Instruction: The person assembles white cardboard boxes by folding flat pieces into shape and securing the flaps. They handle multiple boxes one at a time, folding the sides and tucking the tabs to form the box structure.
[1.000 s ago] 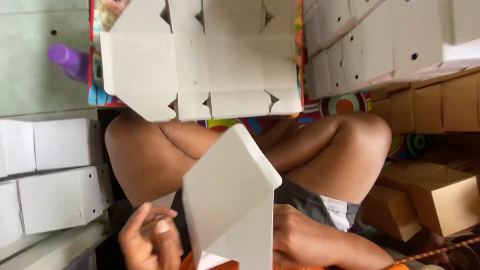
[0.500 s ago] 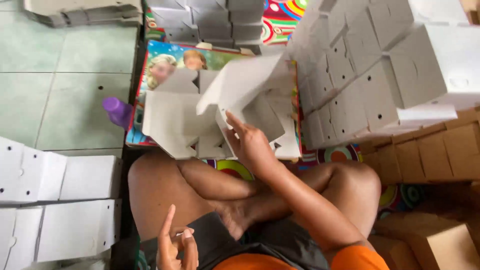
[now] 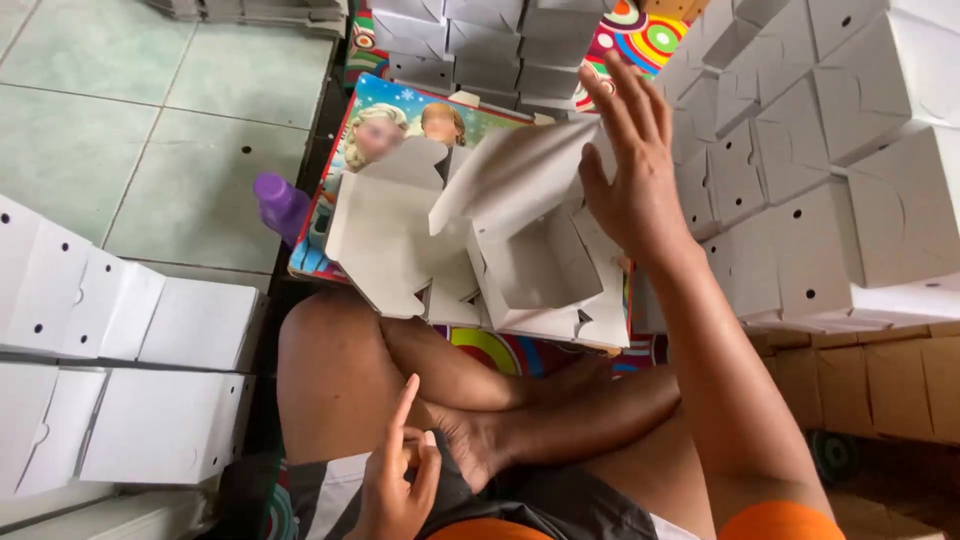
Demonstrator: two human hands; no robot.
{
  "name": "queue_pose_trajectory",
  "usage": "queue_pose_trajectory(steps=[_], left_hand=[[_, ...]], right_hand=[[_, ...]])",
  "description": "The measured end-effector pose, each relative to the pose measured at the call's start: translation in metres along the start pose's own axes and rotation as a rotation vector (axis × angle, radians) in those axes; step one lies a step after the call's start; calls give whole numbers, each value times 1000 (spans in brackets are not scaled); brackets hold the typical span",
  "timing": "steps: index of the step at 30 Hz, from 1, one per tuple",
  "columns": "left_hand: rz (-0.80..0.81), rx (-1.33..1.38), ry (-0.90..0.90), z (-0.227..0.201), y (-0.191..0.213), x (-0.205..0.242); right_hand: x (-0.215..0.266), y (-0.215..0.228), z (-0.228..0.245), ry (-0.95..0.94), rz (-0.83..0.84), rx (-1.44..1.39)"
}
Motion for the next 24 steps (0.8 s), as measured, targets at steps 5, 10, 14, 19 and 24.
queue_pose_trajectory(steps=[5, 10, 14, 19, 24], left_hand=[[-28, -19, 6, 4, 2, 1], [-26, -93, -12, 8, 5, 0], [48, -86, 26, 6, -2, -9], [74, -46, -97, -16, -12, -31], [46, -116, 61, -24, -5, -47]], right_hand=[[5, 3, -13, -171, 186, -124], [49, 14, -32, -318, 237, -205], [80, 16, -30, -183, 328, -193], [86, 3, -31, -356, 405, -168], [87, -7, -13, -235, 211, -231]])
Point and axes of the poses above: each hand's wrist, its own x-axis away from the middle knuckle, its own y-axis out of the back of the hand, z = x × y, the point moved 3 cm from there along -x, towards the middle knuckle, and after that the axes turned 9 degrees about -y, right-handed, at the moved point
